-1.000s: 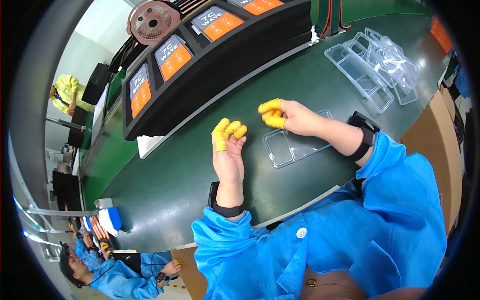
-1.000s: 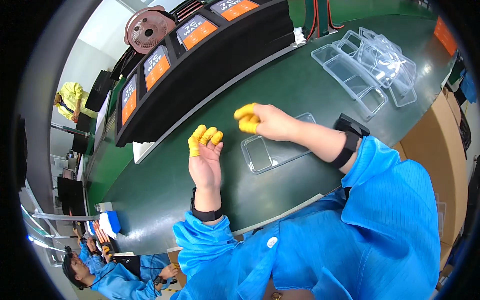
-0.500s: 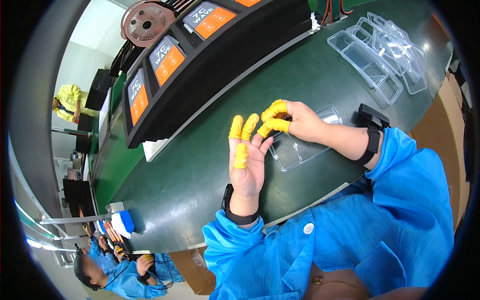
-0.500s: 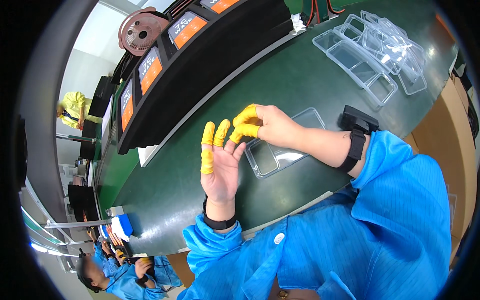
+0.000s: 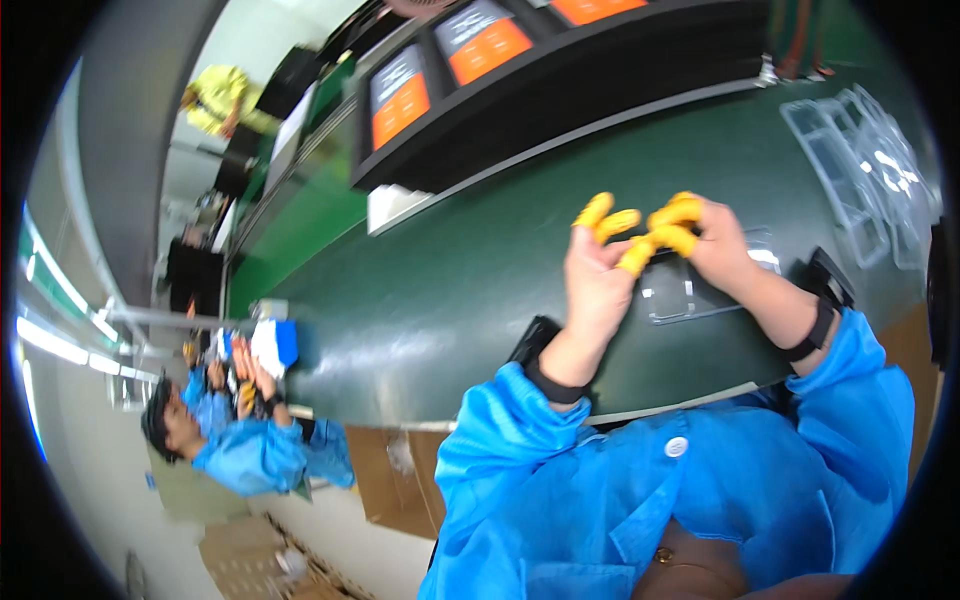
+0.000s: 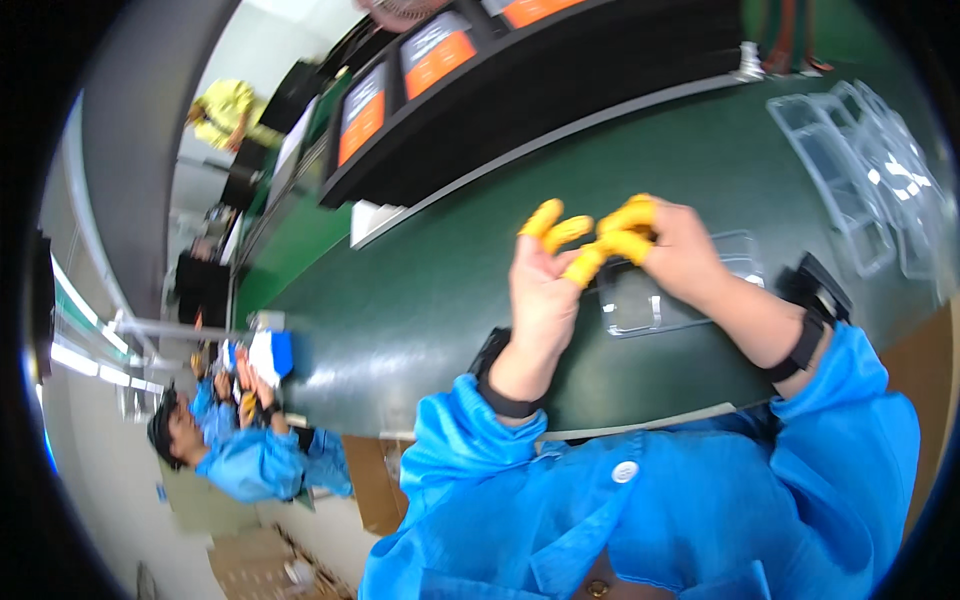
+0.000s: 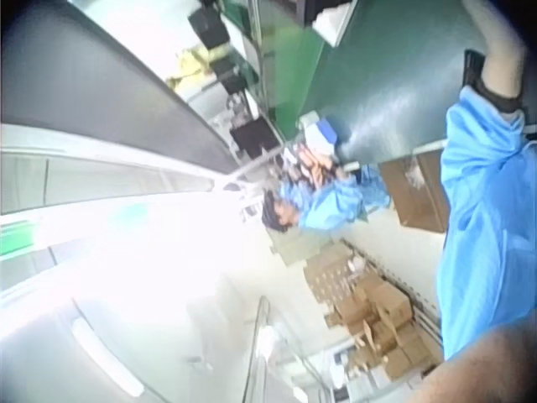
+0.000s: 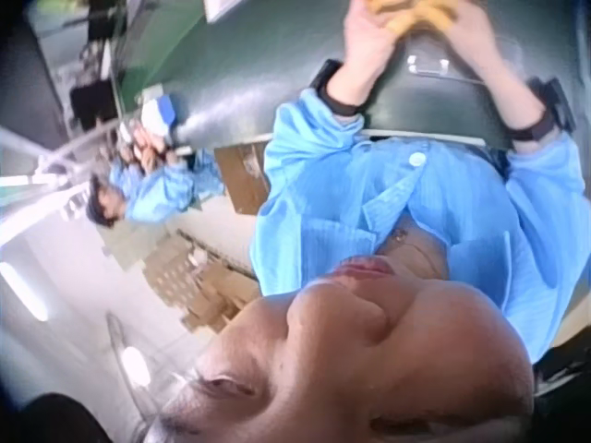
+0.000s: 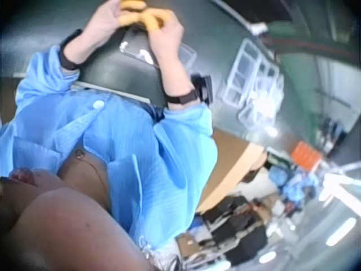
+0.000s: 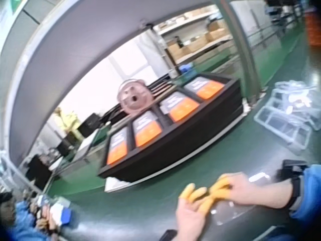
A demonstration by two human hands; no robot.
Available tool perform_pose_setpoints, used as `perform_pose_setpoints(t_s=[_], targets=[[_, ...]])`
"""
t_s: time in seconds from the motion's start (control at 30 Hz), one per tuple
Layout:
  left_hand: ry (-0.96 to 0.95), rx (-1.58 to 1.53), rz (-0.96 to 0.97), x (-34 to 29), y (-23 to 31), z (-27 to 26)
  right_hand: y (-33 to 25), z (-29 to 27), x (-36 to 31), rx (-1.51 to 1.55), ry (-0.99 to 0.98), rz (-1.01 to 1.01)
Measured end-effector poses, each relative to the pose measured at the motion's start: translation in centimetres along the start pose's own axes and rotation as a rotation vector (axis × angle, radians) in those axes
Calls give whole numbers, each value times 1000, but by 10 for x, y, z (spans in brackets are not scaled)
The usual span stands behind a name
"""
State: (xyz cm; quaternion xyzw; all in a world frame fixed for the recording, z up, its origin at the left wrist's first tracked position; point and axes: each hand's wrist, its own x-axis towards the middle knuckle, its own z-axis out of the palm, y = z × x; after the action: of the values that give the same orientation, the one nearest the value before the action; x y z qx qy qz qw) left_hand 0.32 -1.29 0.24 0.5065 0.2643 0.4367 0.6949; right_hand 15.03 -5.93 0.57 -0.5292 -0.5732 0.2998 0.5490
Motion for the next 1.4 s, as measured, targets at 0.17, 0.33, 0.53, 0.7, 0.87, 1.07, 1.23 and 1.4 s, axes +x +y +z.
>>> perform_pose_setpoints(t_s=[0.17, 0.33, 0.53, 0.7, 0.87, 1.07, 1.23, 1.4], targets=[[95, -7, -36, 11, -3, -1, 28, -6, 6, 93, 113, 44], [127, 26, -31, 11, -1, -12, 35, -12, 9, 334, 239, 181], [38, 17, -35, 5, -3, -1, 30, -5, 0, 228, 89, 46], [29, 85, -27, 7, -6, -5, 29, -4, 1, 229, 91, 49], [-27, 89, -11, 6, -9, -2, 25, -4, 1, 216, 63, 42], [-125, -47, -33, 5, -6, -3, 21, -1, 2, 201, 4, 114], [-197, -265, -105, 3, -1, -3, 31, -4, 0, 373, 9, 34], [-313, -400, -39, 2, 9, -3, 23, 1, 1, 415, -147, 31]])
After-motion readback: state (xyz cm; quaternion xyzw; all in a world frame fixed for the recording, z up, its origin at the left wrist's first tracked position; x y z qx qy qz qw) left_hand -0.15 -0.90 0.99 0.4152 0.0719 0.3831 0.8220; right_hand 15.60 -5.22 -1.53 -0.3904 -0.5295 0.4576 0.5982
